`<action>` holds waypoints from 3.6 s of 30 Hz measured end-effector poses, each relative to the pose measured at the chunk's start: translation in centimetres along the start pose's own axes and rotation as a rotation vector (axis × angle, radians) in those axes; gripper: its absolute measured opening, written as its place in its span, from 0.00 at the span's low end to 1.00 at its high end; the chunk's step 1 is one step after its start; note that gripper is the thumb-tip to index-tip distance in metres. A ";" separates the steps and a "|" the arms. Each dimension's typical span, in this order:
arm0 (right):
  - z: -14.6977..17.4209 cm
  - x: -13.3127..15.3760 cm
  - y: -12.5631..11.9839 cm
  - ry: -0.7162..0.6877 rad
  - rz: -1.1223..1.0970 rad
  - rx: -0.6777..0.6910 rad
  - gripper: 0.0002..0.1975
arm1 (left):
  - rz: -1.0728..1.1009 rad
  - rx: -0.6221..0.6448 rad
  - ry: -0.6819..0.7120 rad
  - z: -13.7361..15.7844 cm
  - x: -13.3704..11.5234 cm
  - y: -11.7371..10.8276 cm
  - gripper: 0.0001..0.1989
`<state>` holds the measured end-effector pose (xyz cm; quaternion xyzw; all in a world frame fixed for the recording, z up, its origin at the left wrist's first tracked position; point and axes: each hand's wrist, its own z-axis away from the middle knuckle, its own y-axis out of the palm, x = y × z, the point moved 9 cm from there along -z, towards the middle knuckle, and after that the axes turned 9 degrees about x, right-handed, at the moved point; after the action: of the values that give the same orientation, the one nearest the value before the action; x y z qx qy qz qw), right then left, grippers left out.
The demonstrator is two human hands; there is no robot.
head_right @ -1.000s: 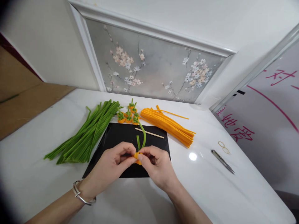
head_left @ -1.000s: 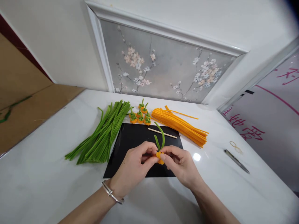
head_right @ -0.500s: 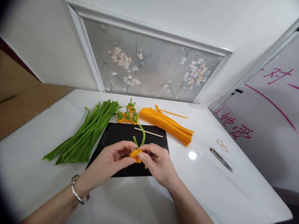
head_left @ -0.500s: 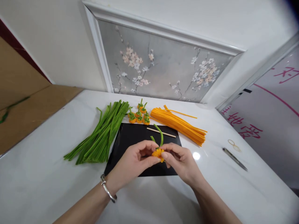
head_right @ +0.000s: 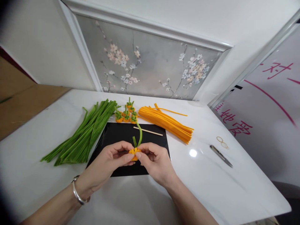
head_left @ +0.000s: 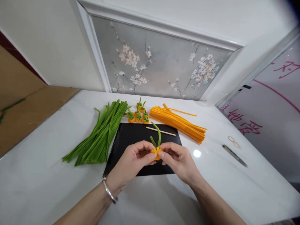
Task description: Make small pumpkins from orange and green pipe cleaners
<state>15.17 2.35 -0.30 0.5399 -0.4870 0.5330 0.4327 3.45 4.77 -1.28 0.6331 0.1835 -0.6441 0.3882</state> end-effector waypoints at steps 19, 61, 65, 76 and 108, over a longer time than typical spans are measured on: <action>0.1 1.3 -0.3 -0.117 0.034 0.071 0.16 | 0.036 0.013 -0.046 -0.1 0.6 -0.6 0.18; 0.8 2.2 -0.5 -0.198 0.300 -0.097 0.06 | 0.182 -0.072 0.067 0.3 0.1 -0.2 0.14; 0.8 1.0 -0.4 -0.091 0.225 -0.085 0.08 | 0.081 -0.099 0.068 0.3 0.1 -0.5 0.16; 0.4 0.2 -0.1 -0.026 0.100 -0.043 0.07 | -0.021 -0.117 0.060 0.2 -0.2 0.0 0.18; 0.8 3.0 0.2 -0.241 0.435 -0.094 0.10 | -0.835 0.037 0.332 0.4 -3.6 0.8 0.10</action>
<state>14.93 1.32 2.60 0.4612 -0.6642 0.5220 0.2713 3.36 4.96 2.43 0.6066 0.4714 -0.6383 0.0488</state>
